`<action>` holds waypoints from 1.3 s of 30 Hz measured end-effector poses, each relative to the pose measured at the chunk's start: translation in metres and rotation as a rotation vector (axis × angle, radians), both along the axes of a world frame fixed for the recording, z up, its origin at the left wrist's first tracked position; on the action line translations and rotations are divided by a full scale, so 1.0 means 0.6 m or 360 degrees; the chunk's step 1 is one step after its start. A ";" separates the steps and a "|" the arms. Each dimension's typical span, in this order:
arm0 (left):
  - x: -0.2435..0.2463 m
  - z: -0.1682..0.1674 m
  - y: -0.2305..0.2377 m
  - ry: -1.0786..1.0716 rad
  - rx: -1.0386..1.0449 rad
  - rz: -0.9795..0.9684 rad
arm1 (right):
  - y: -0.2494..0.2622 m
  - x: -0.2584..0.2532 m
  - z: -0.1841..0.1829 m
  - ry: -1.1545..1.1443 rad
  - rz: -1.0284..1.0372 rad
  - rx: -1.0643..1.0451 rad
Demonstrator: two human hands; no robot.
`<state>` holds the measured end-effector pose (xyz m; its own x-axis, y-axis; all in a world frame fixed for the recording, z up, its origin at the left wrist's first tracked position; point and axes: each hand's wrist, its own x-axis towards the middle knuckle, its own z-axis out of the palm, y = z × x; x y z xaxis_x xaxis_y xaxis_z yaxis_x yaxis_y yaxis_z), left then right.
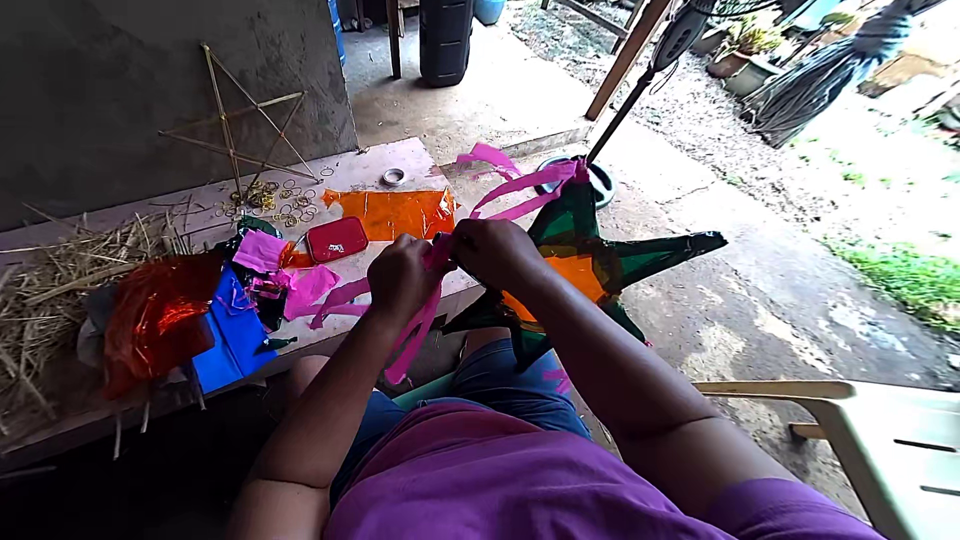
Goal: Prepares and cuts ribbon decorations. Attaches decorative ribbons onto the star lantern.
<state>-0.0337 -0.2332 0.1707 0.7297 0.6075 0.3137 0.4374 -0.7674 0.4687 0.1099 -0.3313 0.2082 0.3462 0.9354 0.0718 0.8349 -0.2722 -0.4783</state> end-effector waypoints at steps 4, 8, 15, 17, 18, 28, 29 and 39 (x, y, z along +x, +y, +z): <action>0.005 0.000 0.016 0.0005 -0.0113 -0.0177 | -0.003 0.005 0.001 0.0019 0.0002 0.0010; 0.000 -0.002 0.044 0.0012 -0.0350 -0.0426 | -0.002 0.009 -0.008 0.0031 0.0031 0.0066; -0.044 0.018 0.114 0.0268 -0.0839 -0.0276 | -0.003 -0.003 -0.003 0.0024 0.0030 0.0012; -0.065 0.029 0.142 0.0177 -0.1043 -0.0119 | -0.009 -0.012 -0.005 -0.0010 0.0045 0.0056; -0.074 0.037 0.153 0.0070 -0.1139 -0.0081 | -0.012 -0.018 -0.009 -0.0033 0.0056 0.0118; -0.060 0.121 0.095 -0.0309 -0.1104 -0.0504 | -0.037 -0.050 -0.005 -0.0060 0.0162 0.0231; -0.054 0.123 0.087 -0.0286 -0.1070 -0.0476 | -0.040 -0.049 -0.005 -0.0054 0.0159 0.0233; -0.039 0.120 0.058 -0.0110 -0.0639 -0.0372 | -0.053 -0.046 -0.003 0.0013 0.0144 0.0289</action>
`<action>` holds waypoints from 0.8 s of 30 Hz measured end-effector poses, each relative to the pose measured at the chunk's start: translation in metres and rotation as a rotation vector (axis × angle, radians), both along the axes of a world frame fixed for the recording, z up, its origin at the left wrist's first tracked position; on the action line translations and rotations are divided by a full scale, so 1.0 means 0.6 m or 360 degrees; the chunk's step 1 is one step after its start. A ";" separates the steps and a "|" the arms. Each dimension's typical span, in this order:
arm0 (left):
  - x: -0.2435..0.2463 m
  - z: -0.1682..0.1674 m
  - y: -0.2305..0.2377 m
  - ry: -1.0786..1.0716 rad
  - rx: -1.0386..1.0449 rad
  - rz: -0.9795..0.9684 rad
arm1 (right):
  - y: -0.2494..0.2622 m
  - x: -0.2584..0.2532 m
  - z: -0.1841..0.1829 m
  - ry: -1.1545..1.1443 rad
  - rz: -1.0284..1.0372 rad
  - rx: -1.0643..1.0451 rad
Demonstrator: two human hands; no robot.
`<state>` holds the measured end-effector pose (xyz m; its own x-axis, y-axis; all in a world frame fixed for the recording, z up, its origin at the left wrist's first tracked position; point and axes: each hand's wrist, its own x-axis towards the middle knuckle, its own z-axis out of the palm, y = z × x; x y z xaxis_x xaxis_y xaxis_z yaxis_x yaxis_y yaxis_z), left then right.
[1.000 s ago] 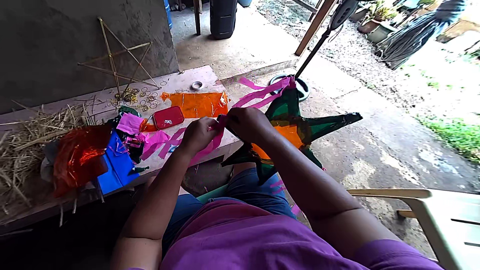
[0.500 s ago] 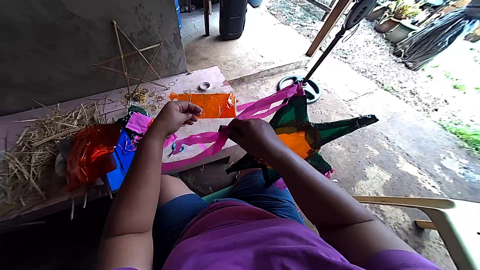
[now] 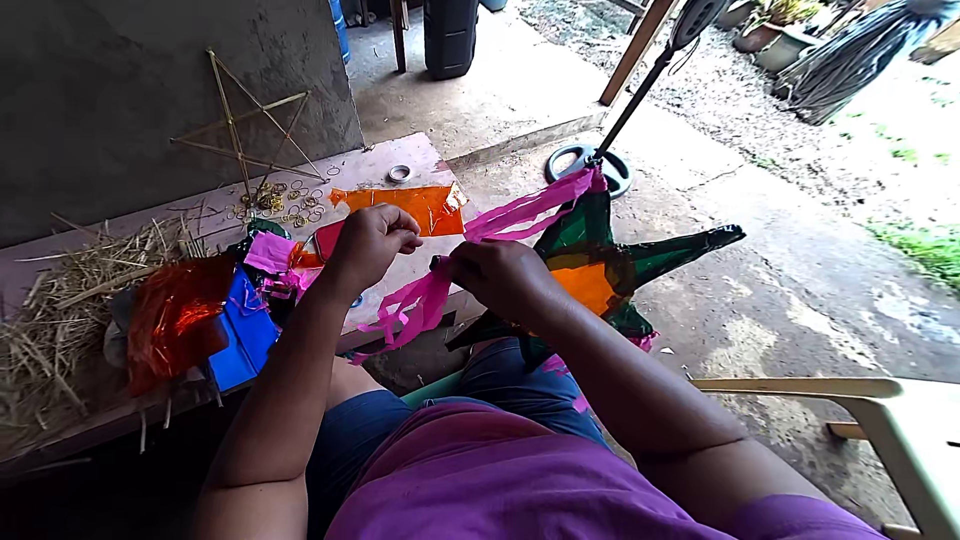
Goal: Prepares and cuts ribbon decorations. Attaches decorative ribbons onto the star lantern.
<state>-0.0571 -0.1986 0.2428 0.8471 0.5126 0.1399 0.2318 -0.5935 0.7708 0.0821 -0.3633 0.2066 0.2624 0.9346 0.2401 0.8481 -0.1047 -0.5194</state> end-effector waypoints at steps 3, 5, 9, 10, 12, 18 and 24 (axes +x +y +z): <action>-0.001 0.000 -0.010 -0.0261 -0.0337 -0.0158 | 0.001 -0.002 0.000 -0.0022 0.0010 -0.0012; 0.001 0.000 -0.013 -0.0269 -0.0434 -0.0241 | 0.003 -0.004 -0.003 -0.0043 0.0023 0.0016; 0.013 -0.013 -0.004 -0.0177 -0.0169 -0.0251 | 0.002 -0.008 0.000 -0.0033 0.0031 0.0003; 0.016 -0.016 -0.001 -0.0168 -0.0096 -0.0260 | 0.002 -0.009 0.002 -0.0034 0.0032 0.0008; 0.019 -0.019 -0.001 -0.0188 -0.0022 -0.0234 | 0.000 -0.009 0.003 -0.0026 0.0028 0.0030; 0.021 -0.012 -0.019 -0.0591 -0.0374 -0.0211 | 0.000 -0.004 0.000 -0.0016 -0.0006 0.0048; 0.006 -0.017 -0.023 -0.0324 -0.0370 -0.0167 | -0.008 -0.001 -0.001 0.0008 -0.0025 0.0078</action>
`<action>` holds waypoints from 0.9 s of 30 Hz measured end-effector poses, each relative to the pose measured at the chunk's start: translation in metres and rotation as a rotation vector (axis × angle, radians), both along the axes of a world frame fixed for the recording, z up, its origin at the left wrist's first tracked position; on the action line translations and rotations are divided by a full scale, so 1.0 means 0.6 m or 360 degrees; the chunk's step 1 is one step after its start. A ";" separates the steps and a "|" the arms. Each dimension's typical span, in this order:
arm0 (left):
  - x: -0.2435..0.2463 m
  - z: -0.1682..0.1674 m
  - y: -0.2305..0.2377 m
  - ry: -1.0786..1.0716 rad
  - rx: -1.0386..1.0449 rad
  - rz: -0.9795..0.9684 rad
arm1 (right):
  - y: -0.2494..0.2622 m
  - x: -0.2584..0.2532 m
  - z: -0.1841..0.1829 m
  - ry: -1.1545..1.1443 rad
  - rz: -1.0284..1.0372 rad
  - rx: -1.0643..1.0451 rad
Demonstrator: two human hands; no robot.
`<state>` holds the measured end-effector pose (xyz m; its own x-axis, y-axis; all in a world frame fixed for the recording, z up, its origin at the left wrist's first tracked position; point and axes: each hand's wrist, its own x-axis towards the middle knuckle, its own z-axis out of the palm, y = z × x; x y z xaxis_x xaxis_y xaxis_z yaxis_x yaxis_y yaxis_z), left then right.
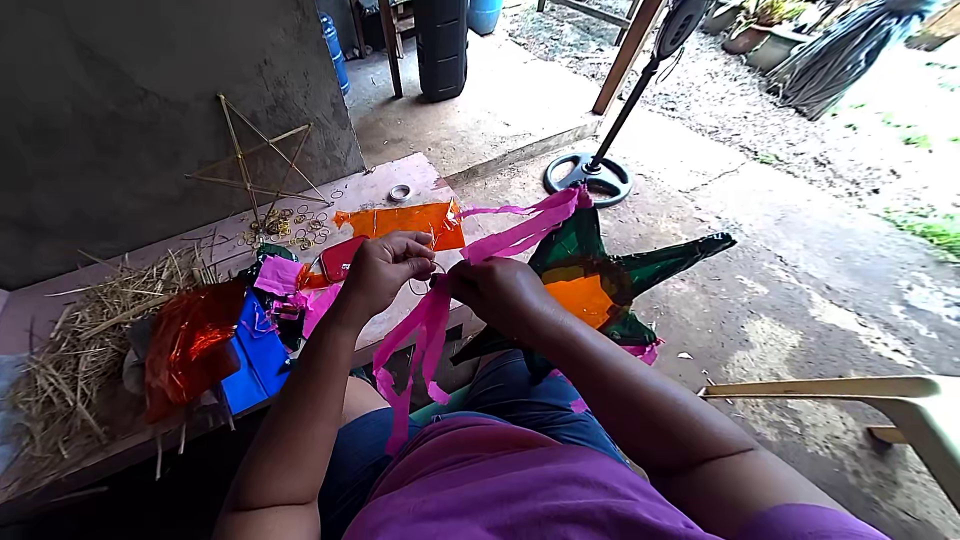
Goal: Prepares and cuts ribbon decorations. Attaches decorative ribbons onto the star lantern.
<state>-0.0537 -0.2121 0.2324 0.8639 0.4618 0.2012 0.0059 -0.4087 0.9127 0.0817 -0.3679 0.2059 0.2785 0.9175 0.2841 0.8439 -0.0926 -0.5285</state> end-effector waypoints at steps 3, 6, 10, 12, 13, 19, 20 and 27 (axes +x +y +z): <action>-0.006 0.007 -0.002 0.0050 0.0239 0.0025 | -0.002 -0.001 0.001 0.0000 -0.0007 0.0018; -0.006 0.009 0.000 0.0081 0.0304 0.0109 | -0.003 -0.004 0.001 -0.0015 -0.0007 0.0013; 0.002 0.005 0.002 0.0035 0.0224 0.0183 | -0.007 -0.006 -0.001 -0.0024 0.0009 0.0034; 0.003 0.001 -0.002 -0.0007 0.0241 0.0129 | -0.008 -0.006 0.000 -0.0023 0.0012 0.0043; 0.004 -0.003 -0.003 -0.0032 0.0263 0.0083 | -0.008 -0.005 0.000 -0.0031 0.0014 0.0049; 0.004 -0.012 -0.013 -0.0135 0.0215 -0.0160 | -0.010 -0.003 0.002 -0.0012 -0.0004 0.0040; 0.002 -0.013 -0.014 -0.0114 0.0223 -0.0174 | -0.010 -0.003 0.002 -0.0011 -0.0007 0.0045; -0.003 -0.029 -0.015 0.0022 0.0377 -0.0089 | -0.009 -0.006 0.001 0.0026 -0.0019 0.0062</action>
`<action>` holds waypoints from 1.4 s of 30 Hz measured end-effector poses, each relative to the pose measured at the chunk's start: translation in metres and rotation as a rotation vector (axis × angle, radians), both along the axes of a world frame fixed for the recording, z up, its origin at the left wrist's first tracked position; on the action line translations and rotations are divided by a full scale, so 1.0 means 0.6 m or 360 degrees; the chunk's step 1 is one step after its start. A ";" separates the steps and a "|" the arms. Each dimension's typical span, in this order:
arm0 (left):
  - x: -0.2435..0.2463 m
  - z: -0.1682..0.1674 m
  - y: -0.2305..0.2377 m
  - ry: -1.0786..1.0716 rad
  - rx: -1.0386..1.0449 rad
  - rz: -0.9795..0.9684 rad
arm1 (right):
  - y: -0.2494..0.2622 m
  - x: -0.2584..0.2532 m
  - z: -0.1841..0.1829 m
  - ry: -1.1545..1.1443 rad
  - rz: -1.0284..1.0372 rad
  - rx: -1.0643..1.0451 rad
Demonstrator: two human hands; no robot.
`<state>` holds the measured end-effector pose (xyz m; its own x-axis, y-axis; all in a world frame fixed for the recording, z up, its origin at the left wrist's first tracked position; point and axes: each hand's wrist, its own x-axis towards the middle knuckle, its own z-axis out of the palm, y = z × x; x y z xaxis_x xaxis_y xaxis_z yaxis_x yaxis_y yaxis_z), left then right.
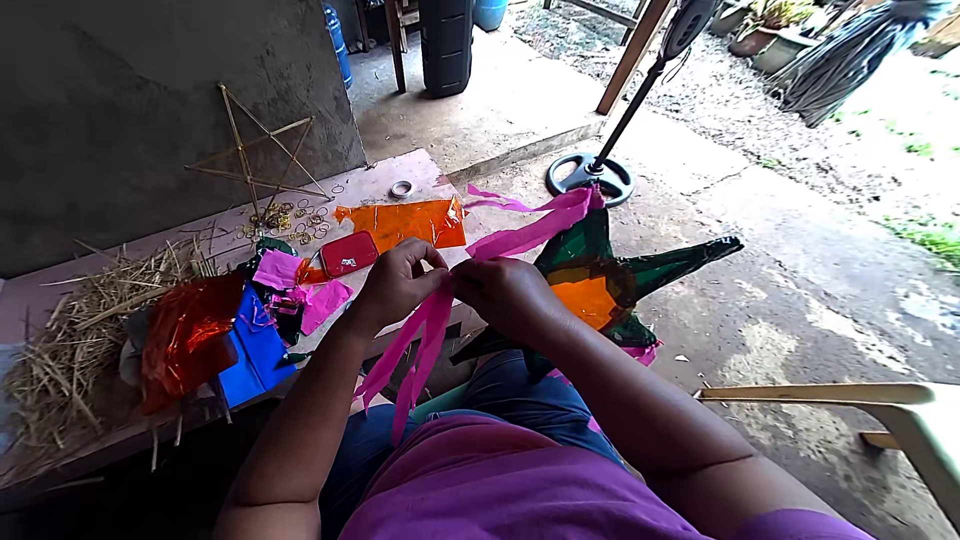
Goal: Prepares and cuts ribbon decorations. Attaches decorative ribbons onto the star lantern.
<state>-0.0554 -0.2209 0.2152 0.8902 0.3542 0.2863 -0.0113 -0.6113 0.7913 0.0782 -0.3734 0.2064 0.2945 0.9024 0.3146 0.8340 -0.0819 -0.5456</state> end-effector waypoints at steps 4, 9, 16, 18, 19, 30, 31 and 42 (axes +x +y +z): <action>0.000 0.002 -0.001 0.0021 0.0022 0.0049 | 0.003 -0.002 -0.003 -0.0005 -0.0033 -0.0016; 0.001 0.002 -0.002 0.0021 -0.0057 0.0085 | 0.006 -0.004 -0.004 0.0110 -0.0063 0.0009; 0.001 0.002 -0.003 -0.0120 -0.0053 0.0184 | 0.008 -0.001 -0.008 0.0083 -0.0087 0.0030; -0.001 0.001 -0.012 -0.0207 0.0117 0.0260 | 0.009 0.000 -0.011 0.0077 -0.0074 0.0052; 0.000 0.000 -0.017 -0.0269 0.0213 0.0295 | 0.009 0.001 -0.012 0.0086 -0.0059 0.0048; -0.008 -0.025 -0.037 -0.0342 0.0713 0.0277 | 0.015 0.001 -0.017 -0.0085 -0.0039 0.0171; -0.008 -0.026 -0.037 -0.0342 0.0722 0.0271 | 0.015 0.001 -0.017 -0.0096 -0.0036 0.0170; -0.007 -0.028 -0.041 -0.0320 0.0762 0.0328 | 0.017 -0.002 -0.015 -0.0080 -0.0054 0.0096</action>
